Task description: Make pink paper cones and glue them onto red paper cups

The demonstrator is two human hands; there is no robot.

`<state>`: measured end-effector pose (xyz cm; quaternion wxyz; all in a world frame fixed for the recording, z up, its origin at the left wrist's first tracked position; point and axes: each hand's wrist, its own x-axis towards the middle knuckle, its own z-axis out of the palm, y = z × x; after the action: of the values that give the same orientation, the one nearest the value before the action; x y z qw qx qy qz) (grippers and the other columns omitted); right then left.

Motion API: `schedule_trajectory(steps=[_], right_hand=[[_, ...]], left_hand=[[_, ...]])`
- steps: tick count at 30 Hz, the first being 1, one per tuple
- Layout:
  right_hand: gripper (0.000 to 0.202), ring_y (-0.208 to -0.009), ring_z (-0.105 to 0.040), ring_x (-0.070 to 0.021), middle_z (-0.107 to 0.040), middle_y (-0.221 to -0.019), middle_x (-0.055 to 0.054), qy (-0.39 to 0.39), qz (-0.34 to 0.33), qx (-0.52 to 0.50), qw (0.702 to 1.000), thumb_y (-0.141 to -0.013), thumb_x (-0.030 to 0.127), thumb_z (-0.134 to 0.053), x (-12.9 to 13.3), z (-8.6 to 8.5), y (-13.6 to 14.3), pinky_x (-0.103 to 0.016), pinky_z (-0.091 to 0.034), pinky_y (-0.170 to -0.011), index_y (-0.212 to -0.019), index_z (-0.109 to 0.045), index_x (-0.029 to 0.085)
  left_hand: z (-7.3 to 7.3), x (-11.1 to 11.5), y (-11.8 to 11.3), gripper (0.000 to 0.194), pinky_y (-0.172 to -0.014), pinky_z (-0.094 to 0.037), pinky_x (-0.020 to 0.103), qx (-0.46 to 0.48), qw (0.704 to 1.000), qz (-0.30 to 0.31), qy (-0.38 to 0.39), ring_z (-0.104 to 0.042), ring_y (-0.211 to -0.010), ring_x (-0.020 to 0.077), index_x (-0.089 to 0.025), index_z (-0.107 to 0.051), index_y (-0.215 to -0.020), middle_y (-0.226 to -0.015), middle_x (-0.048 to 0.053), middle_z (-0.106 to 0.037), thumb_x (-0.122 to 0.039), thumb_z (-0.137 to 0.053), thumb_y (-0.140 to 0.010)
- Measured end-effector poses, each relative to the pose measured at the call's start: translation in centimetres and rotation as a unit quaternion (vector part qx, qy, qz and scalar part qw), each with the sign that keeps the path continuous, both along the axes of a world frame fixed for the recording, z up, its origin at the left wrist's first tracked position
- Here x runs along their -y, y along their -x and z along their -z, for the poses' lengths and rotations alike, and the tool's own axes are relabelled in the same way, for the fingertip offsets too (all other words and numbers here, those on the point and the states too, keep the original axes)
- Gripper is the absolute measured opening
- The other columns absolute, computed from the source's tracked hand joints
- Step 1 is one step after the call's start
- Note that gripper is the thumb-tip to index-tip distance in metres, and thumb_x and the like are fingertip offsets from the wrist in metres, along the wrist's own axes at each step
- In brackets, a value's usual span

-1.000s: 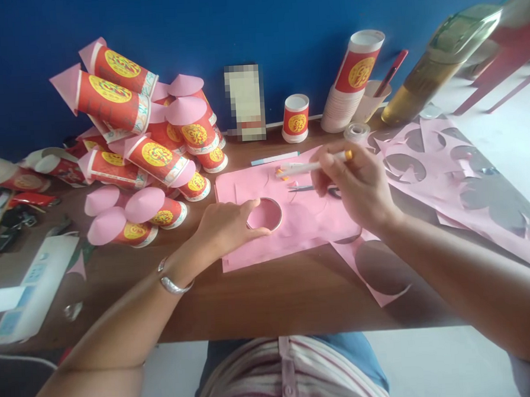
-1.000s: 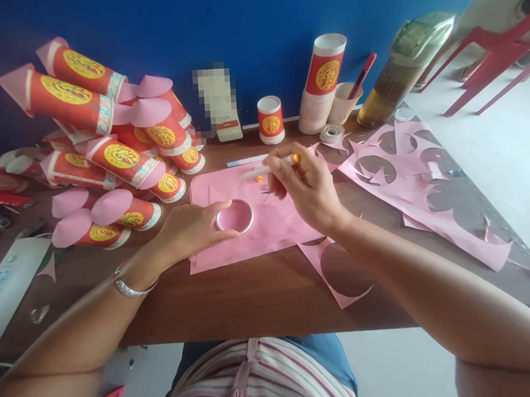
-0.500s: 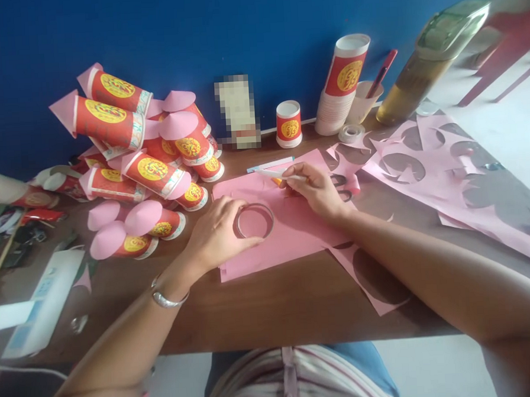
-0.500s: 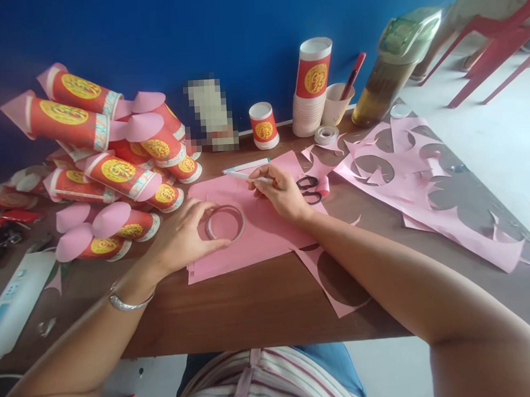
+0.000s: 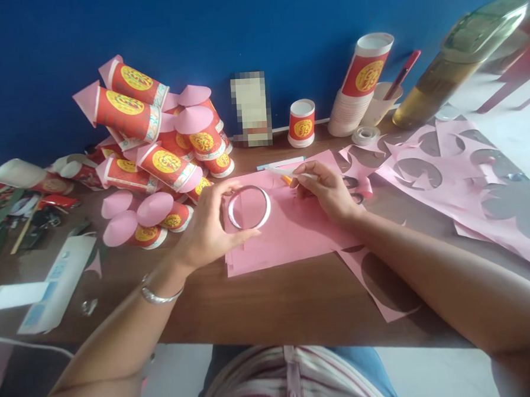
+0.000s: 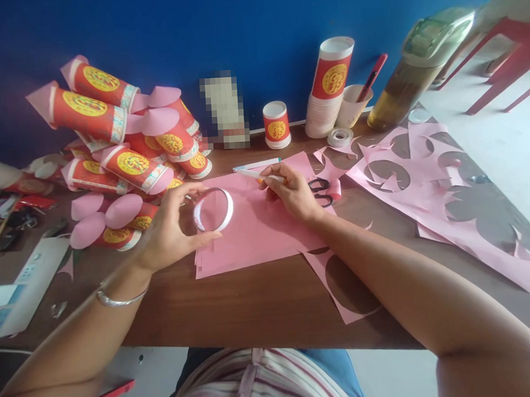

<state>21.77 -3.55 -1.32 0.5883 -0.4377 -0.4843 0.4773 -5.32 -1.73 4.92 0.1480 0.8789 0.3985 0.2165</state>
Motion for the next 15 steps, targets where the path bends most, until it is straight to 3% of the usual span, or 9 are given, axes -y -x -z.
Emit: schedule_trajectory(steps=[5,10,15], right_hand=[[0.036,-0.061,-0.062,-0.0114,-0.069,-0.084,0.000,0.000,0.010,0.007,1.000,-0.092,0.052,-0.068,0.1,0.1,0.0,-0.026,-0.053,-0.059,-0.107,-0.057,0.022],[0.038,-0.062,-0.063,-0.0121,-0.070,-0.082,-0.001,-0.021,0.005,0.024,0.999,-0.092,0.058,-0.067,0.0,0.2,0.0,-0.026,-0.053,-0.059,-0.102,-0.059,0.022],[0.036,-0.062,-0.063,-0.0126,-0.070,-0.079,-0.001,-0.031,0.009,0.044,0.999,-0.092,0.056,-0.067,0.1,0.1,0.1,-0.026,-0.053,-0.058,-0.100,-0.061,0.022]], left_hand=[[-1.0,0.9,3.4,0.077,-0.108,-0.052,0.044,-0.030,0.999,-0.043,0.015,-0.061,-0.123,0.0285,-0.024,-0.042,-0.141,-0.141,0.012,-0.058,-0.048,-0.079,-0.078],[0.6,2.9,6.3,0.066,-0.111,-0.047,0.051,-0.115,0.991,-0.063,-0.014,-0.058,-0.127,0.0325,-0.023,-0.047,-0.139,-0.137,0.013,-0.062,-0.040,-0.076,-0.082],[2.0,4.0,8.9,0.064,-0.110,-0.049,0.050,-0.145,0.985,-0.070,-0.063,-0.060,-0.126,0.0328,-0.022,-0.051,-0.136,-0.136,0.012,-0.064,-0.041,-0.078,-0.082]])
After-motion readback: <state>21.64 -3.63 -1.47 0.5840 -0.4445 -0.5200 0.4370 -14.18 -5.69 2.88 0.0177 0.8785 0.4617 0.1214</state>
